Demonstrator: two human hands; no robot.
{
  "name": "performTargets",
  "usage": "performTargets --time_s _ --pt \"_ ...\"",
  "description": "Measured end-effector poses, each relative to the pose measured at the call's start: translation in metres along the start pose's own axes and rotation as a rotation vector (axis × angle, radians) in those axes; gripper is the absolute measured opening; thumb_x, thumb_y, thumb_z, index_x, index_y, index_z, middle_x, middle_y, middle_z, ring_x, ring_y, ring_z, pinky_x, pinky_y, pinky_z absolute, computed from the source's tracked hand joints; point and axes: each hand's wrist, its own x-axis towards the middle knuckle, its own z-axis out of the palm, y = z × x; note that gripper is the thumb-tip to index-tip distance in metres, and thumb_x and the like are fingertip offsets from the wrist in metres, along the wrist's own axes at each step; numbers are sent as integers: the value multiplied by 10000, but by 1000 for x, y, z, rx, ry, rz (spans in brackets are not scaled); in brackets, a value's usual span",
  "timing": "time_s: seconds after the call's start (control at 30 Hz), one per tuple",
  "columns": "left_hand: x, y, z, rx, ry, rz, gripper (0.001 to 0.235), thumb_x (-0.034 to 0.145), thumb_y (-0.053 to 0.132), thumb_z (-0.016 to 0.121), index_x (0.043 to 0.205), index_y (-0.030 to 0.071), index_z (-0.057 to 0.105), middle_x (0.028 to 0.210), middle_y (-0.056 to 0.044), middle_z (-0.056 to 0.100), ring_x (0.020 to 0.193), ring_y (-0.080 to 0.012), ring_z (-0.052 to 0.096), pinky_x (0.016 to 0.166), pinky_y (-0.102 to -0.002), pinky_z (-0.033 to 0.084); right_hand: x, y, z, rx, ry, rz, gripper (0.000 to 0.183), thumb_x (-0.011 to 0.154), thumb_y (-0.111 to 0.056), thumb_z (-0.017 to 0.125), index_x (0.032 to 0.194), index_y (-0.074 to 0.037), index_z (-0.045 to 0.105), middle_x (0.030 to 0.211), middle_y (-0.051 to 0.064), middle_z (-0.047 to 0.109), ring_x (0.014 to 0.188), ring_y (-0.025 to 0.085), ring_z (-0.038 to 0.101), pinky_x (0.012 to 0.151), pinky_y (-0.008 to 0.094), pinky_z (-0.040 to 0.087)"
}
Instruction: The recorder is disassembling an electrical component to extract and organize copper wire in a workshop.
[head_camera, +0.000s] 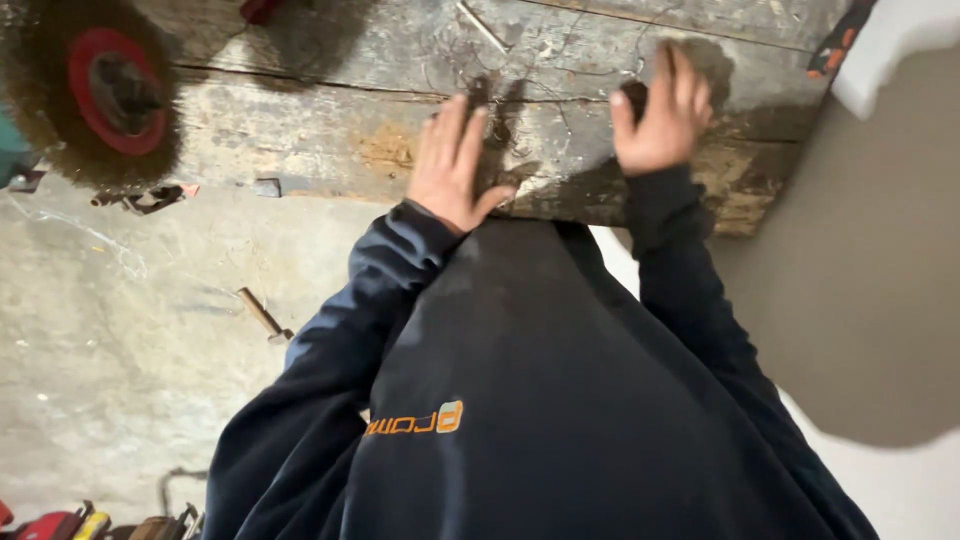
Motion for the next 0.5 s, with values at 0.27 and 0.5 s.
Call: performTargets --time_s 0.27,0.5 --pt "45 -47 -36 -18 328 71 687 996 289 790 1539 23 465 1597 -224 432 1509 -406 414 1285 -545 327 29 -64 25 98 -321 -50 514 1090 -270 654 1501 19 547 1512 201 519 1332 386 488 1133 521 459" --pt "2 -121 -98 248 237 -278 502 952 175 789 1413 79 616 1500 -168 545 1301 -415 532 1088 -518 451 64 -60 23 225 -324 -40 573 1086 -299 726 1536 -9 519 1516 220 494 1359 364 477 1150 518 455"
